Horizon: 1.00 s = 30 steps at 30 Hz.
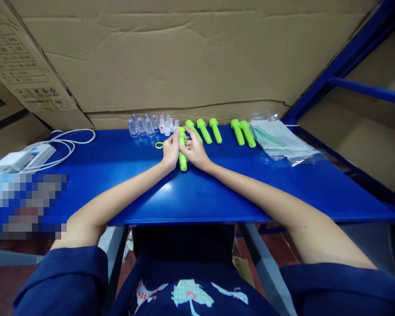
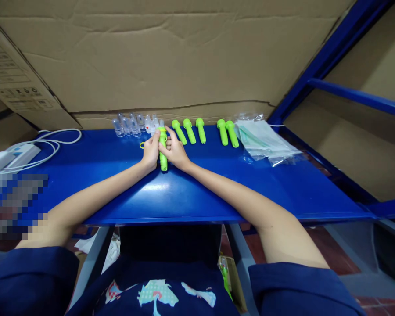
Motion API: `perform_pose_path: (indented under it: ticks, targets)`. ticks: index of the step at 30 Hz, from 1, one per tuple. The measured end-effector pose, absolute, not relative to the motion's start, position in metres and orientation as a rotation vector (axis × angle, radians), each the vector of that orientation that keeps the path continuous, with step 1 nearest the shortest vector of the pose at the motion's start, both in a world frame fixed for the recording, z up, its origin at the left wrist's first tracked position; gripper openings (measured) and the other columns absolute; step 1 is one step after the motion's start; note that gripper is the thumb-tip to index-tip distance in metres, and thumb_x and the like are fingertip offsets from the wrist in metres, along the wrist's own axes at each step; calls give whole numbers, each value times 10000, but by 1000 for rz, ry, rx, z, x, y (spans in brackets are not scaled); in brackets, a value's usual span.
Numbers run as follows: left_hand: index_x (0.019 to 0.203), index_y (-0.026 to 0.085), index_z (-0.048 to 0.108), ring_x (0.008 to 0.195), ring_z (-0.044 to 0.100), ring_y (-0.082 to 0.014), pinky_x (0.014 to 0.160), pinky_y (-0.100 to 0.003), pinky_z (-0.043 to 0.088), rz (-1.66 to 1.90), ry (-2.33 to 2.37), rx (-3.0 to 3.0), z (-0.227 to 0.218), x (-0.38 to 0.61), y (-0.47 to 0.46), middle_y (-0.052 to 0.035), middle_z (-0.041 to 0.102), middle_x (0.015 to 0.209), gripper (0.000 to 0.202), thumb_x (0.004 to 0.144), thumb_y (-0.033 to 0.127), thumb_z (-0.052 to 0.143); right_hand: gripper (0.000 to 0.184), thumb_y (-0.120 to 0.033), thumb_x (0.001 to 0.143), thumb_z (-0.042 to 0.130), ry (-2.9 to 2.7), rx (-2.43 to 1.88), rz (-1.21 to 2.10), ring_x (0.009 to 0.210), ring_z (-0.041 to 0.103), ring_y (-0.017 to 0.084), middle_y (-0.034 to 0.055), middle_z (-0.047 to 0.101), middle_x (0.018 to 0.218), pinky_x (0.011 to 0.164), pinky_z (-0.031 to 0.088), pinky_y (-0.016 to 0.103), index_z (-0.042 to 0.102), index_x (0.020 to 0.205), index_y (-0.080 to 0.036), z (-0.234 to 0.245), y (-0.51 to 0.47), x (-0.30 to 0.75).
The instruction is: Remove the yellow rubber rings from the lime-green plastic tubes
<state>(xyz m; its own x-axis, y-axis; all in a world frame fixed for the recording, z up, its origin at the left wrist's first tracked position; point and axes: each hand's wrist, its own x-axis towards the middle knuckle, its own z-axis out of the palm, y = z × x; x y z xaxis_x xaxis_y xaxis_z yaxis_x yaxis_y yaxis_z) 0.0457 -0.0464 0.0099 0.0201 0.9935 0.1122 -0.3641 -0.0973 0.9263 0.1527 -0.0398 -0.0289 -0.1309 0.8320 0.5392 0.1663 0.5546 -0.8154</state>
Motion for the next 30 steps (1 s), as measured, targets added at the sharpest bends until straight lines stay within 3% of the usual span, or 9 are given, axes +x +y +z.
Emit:
perform_pose_path:
  ticks: [8,11,17,23,30]
  targets:
    - [912,139,715,752,739,-150,707,-215,578,1429,848,1049,11,46,-44,-52,768,827,306,1043,346,531,699,-671,888,670,-1565,-863,709,698,745,194,41,715,869,654,651,344,382,1316,-199,-34,-36,151]
    - [933,150,728,831,748,-166,781,-230,588,1415,882,1053,14,41,-33,-52,769,867,304,1031,372,545,707,-693,894,650,-1597,-837,641,723,754,201,40,719,884,689,658,362,372,1330,-212,-33,-36,151]
    - [1173,175,730,987,760,-216,874,-292,603,1305,790,1203,22,28,-18,-88,783,1058,410,1042,502,519,687,-735,915,589,-1640,-847,578,634,710,181,-11,669,796,640,644,357,357,1340,-249,-32,-35,151]
    - [1221,140,707,1019,768,-241,915,-324,617,1274,744,1203,19,32,-27,-111,795,1037,492,1039,555,517,749,-758,891,604,-1600,-844,617,693,736,197,54,698,963,651,649,368,311,1366,-258,-32,-38,151]
    - [1213,154,712,976,773,-226,857,-295,635,1320,811,1126,19,40,-36,-96,793,982,561,1032,626,470,770,-732,909,600,-1623,-851,675,779,754,226,55,712,925,734,666,402,289,1415,-242,-28,-43,151]
